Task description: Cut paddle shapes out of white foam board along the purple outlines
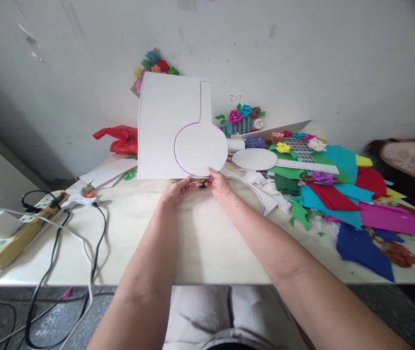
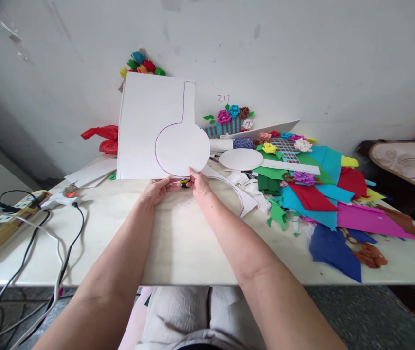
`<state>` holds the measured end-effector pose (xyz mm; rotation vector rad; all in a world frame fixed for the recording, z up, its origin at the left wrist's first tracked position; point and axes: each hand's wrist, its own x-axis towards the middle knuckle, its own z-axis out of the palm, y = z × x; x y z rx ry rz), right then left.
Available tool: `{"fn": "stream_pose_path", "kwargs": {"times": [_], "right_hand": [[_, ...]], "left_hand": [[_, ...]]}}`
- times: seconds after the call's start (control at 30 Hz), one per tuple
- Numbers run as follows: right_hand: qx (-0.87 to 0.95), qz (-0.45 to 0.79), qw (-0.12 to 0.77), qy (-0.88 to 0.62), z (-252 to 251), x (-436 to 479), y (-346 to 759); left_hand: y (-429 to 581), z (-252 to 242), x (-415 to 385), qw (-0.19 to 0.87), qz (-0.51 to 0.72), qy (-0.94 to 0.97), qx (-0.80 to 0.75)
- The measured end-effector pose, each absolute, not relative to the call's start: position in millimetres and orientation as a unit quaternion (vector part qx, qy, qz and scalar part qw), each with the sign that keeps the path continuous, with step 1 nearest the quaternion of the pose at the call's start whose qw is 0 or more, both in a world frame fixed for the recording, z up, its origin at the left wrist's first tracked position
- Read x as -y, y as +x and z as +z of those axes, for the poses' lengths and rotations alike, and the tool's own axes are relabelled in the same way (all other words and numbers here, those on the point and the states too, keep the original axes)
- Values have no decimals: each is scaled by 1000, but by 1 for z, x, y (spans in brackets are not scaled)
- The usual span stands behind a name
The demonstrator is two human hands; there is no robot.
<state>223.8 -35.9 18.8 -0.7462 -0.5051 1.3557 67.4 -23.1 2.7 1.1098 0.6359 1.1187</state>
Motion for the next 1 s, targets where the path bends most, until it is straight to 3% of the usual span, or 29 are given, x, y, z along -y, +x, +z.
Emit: {"fn": "stream_pose_path", "kwargs": {"times": [0.2,0.37,0.57,0.73,1.0], "right_hand": [[238,623,687,-289,19,36,231],[264,607,703,-259,15,30,240],[275,608,676,-314,14,29,251],[252,585,693,-338,14,29,251],[276,563,707,-327,18,24,271]], "left_hand": [[69,1,20,657,528,451,-296],[64,5,13,639,639,295,-311],[47,6,6,544,778,181,-256],[47,5,7,544,755,220,-292],[26,14,28,649,667,293,-221]]}}
